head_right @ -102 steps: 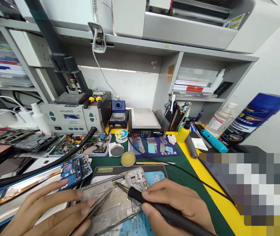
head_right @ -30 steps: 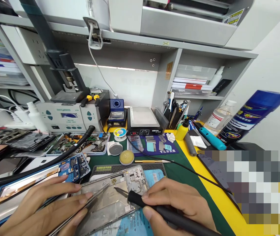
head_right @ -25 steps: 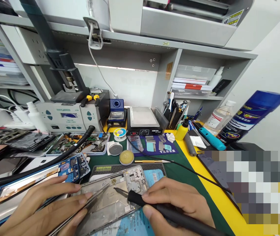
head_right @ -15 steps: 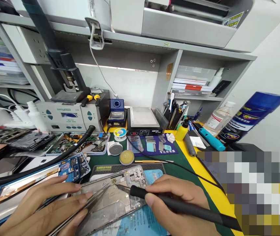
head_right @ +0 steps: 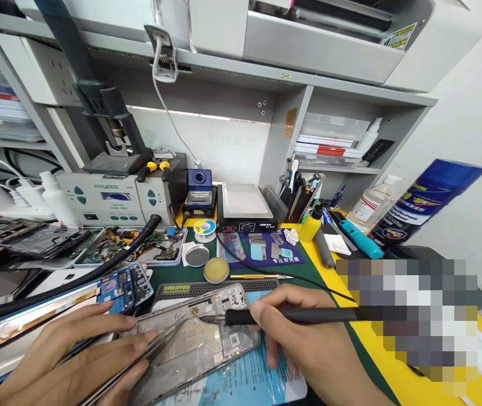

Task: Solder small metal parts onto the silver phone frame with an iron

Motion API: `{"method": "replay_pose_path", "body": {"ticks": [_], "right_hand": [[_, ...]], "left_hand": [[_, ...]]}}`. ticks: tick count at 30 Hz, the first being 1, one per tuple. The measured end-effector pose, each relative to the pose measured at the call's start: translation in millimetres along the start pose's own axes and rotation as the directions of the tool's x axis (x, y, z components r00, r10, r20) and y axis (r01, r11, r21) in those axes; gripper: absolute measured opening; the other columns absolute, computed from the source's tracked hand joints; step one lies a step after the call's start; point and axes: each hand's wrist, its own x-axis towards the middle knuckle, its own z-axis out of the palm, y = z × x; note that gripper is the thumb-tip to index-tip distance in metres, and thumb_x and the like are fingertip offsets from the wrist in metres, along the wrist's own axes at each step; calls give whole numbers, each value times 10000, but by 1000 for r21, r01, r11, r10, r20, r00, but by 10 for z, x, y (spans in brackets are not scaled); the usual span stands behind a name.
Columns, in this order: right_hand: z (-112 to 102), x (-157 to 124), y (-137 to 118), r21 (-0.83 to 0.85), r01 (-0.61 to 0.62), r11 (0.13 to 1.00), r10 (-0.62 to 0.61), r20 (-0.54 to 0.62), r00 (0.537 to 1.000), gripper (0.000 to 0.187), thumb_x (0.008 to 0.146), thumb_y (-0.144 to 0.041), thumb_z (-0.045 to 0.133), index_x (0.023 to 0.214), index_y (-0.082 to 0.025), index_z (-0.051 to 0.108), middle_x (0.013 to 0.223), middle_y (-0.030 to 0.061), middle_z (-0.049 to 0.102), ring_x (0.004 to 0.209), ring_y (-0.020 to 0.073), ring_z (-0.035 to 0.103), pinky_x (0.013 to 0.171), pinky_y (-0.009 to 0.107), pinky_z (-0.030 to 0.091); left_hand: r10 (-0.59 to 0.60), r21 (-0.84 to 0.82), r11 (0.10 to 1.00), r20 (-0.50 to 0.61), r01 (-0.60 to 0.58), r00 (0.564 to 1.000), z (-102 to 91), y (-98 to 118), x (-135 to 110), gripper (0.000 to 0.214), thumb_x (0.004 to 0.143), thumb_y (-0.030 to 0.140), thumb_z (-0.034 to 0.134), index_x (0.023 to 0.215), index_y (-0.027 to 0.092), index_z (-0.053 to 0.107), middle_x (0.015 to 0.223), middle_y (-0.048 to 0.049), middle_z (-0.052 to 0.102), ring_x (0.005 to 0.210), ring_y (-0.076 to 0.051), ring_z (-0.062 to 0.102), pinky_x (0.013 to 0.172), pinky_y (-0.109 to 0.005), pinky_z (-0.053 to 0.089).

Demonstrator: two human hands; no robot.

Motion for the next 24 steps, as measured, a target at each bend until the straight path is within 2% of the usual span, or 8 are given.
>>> {"method": "replay_pose_path", "body": {"ticks": [3, 5, 13, 24], "right_hand": [[-34, 115, 32, 31, -41, 999, 39, 57, 998, 435, 863, -575, 942, 697, -184, 852, 416, 12, 677, 294, 60, 445, 341, 123, 328], [-45, 166, 32, 35, -65, 997, 63, 64, 996, 492, 802, -652, 943, 658, -190, 851, 378, 21, 644, 271, 87, 460, 294, 139, 320], [35, 103, -142, 44, -98, 994, 98, 3, 995, 428, 781, -569, 957, 630, -186, 841, 396, 14, 640, 303, 62, 461, 324, 121, 351], [52, 95, -155, 49, -100, 994, 100, -11, 995, 446, 772, -563, 968, 636, -163, 826, 397, 10, 630, 316, 59, 482, 326, 106, 344]], "left_hand": [[-2, -1, 1000, -3, 2, 1000, 15, -2, 18, 208, 1113, 217, 645, 1101, 333, 818, 1023, 26, 857, 1000, -228, 787, 1055, -412, 595], [-11, 12, 1000, -10, 11, 1000, 25, -4, 31, 182, 1089, 211, 691, 1100, 347, 812, 1022, 36, 859, 991, -231, 784, 1025, -406, 600], [-31, 4, 1000, -23, 31, 999, 52, 18, 32, 175, 1077, 230, 699, 1106, 369, 802, 1012, 43, 861, 986, -239, 785, 1034, -422, 600], [-26, -20, 999, -27, 26, 999, 32, 11, 5, 186, 1108, 243, 661, 1112, 351, 813, 1003, 33, 862, 973, -235, 785, 1042, -432, 592]]}}
